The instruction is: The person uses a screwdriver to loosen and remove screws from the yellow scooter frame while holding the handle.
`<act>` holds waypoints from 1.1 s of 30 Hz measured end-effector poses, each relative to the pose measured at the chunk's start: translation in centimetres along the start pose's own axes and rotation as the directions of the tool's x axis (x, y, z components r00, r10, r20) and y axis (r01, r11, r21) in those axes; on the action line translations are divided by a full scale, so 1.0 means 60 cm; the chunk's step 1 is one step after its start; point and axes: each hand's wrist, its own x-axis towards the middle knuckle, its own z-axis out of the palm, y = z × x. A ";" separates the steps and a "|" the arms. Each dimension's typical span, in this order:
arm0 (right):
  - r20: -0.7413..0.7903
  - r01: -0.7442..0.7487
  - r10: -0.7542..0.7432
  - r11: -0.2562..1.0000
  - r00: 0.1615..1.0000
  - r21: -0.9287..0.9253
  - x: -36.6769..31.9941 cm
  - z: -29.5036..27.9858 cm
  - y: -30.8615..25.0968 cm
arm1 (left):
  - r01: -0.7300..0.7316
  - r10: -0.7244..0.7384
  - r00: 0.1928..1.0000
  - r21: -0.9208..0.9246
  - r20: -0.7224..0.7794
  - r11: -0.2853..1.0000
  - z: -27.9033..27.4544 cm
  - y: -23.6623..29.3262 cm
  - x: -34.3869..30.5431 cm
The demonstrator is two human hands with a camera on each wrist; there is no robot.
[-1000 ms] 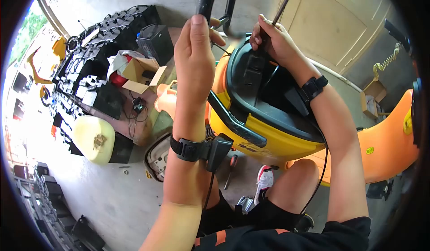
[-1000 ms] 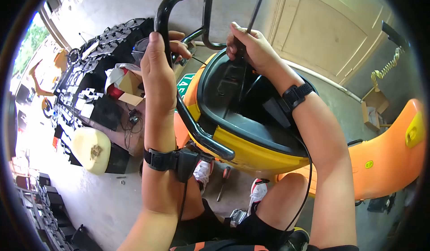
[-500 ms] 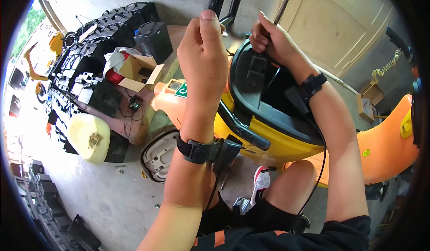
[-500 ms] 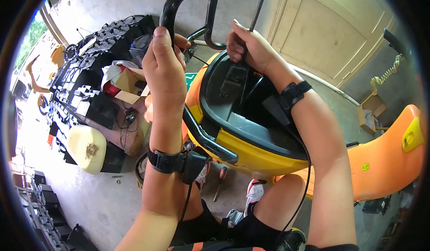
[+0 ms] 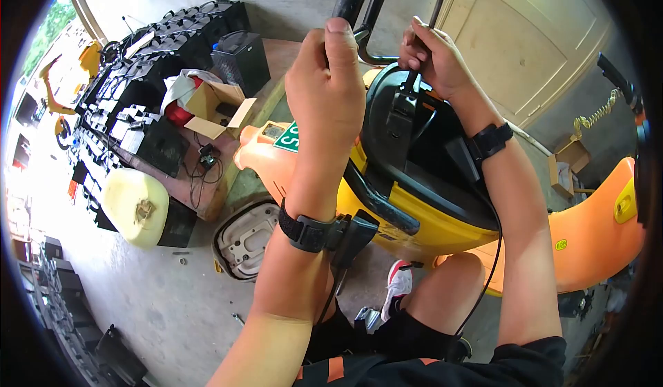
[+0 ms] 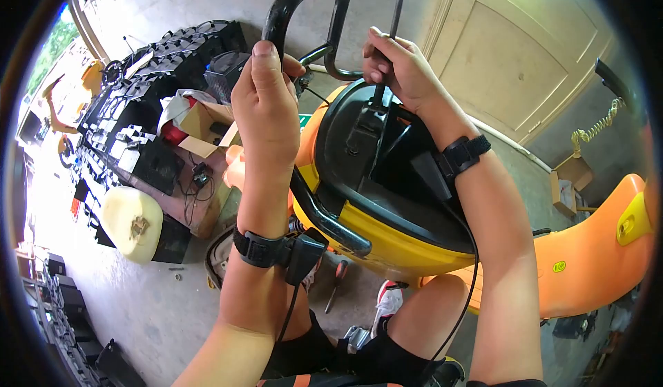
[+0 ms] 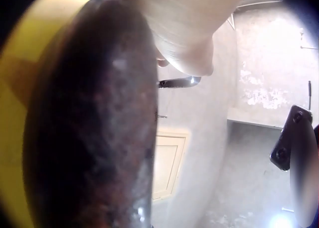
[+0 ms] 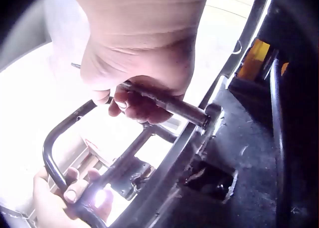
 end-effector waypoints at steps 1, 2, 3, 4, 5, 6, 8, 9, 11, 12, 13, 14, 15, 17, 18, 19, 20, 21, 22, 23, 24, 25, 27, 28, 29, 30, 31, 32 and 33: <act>-0.001 0.001 -0.001 1.000 1.000 0.000 0.000 -0.006 0.000 | 0.022 -0.022 1.000 0.003 0.010 1.000 -0.002 0.002 0.000; 0.073 -0.066 0.067 0.998 0.995 -0.019 0.000 -0.010 -0.002 | 0.041 -0.041 0.999 0.006 0.021 0.999 -0.003 0.004 0.000; 0.145 -0.131 0.135 0.991 0.980 -0.042 0.001 -0.010 -0.003 | 0.038 -0.038 0.999 0.007 0.023 0.999 -0.003 0.004 0.001; 0.122 -0.117 0.125 0.991 0.985 -0.066 0.000 -0.009 -0.002 | 0.034 -0.034 0.999 0.009 0.017 0.999 -0.002 0.003 0.001; 0.121 -0.117 0.124 0.991 0.985 -0.063 0.000 -0.004 -0.004 | 0.032 -0.032 0.999 0.010 0.013 0.999 -0.002 0.002 0.001; 0.124 -0.102 0.110 0.992 0.986 -0.069 0.000 -0.001 -0.005 | 0.033 -0.033 0.999 0.012 0.015 0.999 -0.002 0.002 0.000; 0.124 -0.087 0.096 0.993 0.988 -0.076 0.000 0.004 -0.001 | 0.036 -0.036 0.999 0.007 0.020 0.999 -0.003 0.003 0.000; 0.097 -0.054 0.066 0.991 0.993 -0.119 0.001 0.005 0.003 | 0.037 -0.037 0.999 0.007 0.021 0.999 -0.001 0.003 -0.001; 0.071 -0.022 0.034 0.986 0.997 -0.163 0.002 0.004 0.007 | 0.006 -0.006 1.000 -0.027 -0.011 1.000 0.004 0.003 -0.002; 0.077 0.012 0.003 0.982 0.997 -0.186 0.002 0.002 0.008 | 0.006 -0.006 1.000 -0.027 -0.010 1.000 0.004 0.002 -0.002; 0.085 0.045 -0.027 0.977 0.996 -0.209 0.003 0.001 0.009 | 0.005 -0.005 1.000 -0.028 -0.008 1.000 0.004 0.002 -0.002; 0.085 0.045 -0.028 0.977 0.996 -0.209 0.004 -0.001 0.012 | 0.003 -0.003 1.000 -0.028 -0.006 1.000 0.004 0.001 -0.002; 0.110 0.045 -0.026 0.985 0.994 -0.168 0.005 -0.003 0.014 | 0.002 -0.003 1.000 -0.027 -0.006 1.000 0.003 0.002 -0.002; 0.134 0.044 -0.027 0.991 0.991 -0.127 0.004 -0.003 0.012 | 0.009 -0.009 1.000 -0.026 -0.003 1.000 0.003 0.004 -0.002; 0.137 -0.034 0.044 0.996 0.990 -0.077 0.002 -0.002 0.007 | 0.009 -0.009 1.000 -0.027 -0.002 1.000 0.003 0.004 -0.002; 0.143 -0.113 0.116 0.993 0.983 -0.028 0.000 0.000 0.003 | 0.000 0.000 1.000 -0.022 -0.005 1.000 0.004 0.003 -0.002; 0.143 -0.114 0.116 0.993 0.983 -0.028 0.000 0.000 0.002 | -0.009 0.009 1.000 -0.018 -0.009 1.000 0.003 0.002 -0.002; 0.171 -0.104 0.116 0.991 0.978 -0.080 0.000 0.001 0.002 | -0.009 0.009 1.000 -0.018 -0.010 1.000 0.003 0.001 -0.002; 0.200 -0.092 0.117 0.987 0.973 -0.132 0.000 0.002 0.002 | -0.003 0.003 1.000 -0.017 -0.011 1.000 0.003 0.000 -0.002; 0.200 -0.092 0.117 0.987 0.973 -0.132 0.000 0.004 0.001 | 0.003 -0.003 1.000 -0.015 -0.011 1.000 0.003 0.000 -0.002; 0.198 -0.111 0.139 0.983 0.970 -0.145 0.000 0.006 0.001 | 0.004 -0.004 1.000 -0.016 -0.010 1.000 0.002 0.001 -0.002; 0.195 -0.129 0.160 0.979 0.968 -0.159 0.000 0.008 0.001 | 0.020 -0.020 1.000 -0.019 -0.001 1.000 0.000 0.002 -0.002; 0.202 -0.126 0.163 0.975 0.966 -0.183 0.000 0.005 0.000 | 0.036 -0.036 0.999 -0.023 0.010 0.999 -0.001 0.003 -0.001; 0.239 -0.110 0.158 0.973 0.958 -0.203 0.000 0.000 -0.002 | 0.037 -0.037 0.999 -0.033 0.014 0.999 -0.001 0.003 -0.001; 0.275 -0.094 0.155 0.970 0.949 -0.223 0.001 -0.001 -0.003 | 0.038 -0.038 0.999 -0.042 0.018 0.998 -0.002 0.003 -0.001; 0.236 -0.108 0.164 0.966 0.958 -0.234 -0.005 0.008 -0.004 | 0.039 -0.039 0.999 -0.041 0.015 0.998 -0.003 0.002 -0.001; 0.240 -0.108 0.165 0.966 0.957 -0.234 -0.003 0.004 -0.005 | 0.045 -0.044 0.999 -0.044 0.028 0.998 -0.004 0.002 -0.001; 0.247 -0.171 0.217 0.966 0.944 -0.196 -0.001 -0.004 -0.006 | 0.052 -0.050 0.998 -0.046 0.041 0.998 -0.005 0.001 -0.001; 0.256 -0.234 0.268 0.959 0.929 -0.158 0.003 -0.008 -0.005 | 0.053 -0.051 0.998 -0.042 0.037 0.998 -0.005 0.000 -0.001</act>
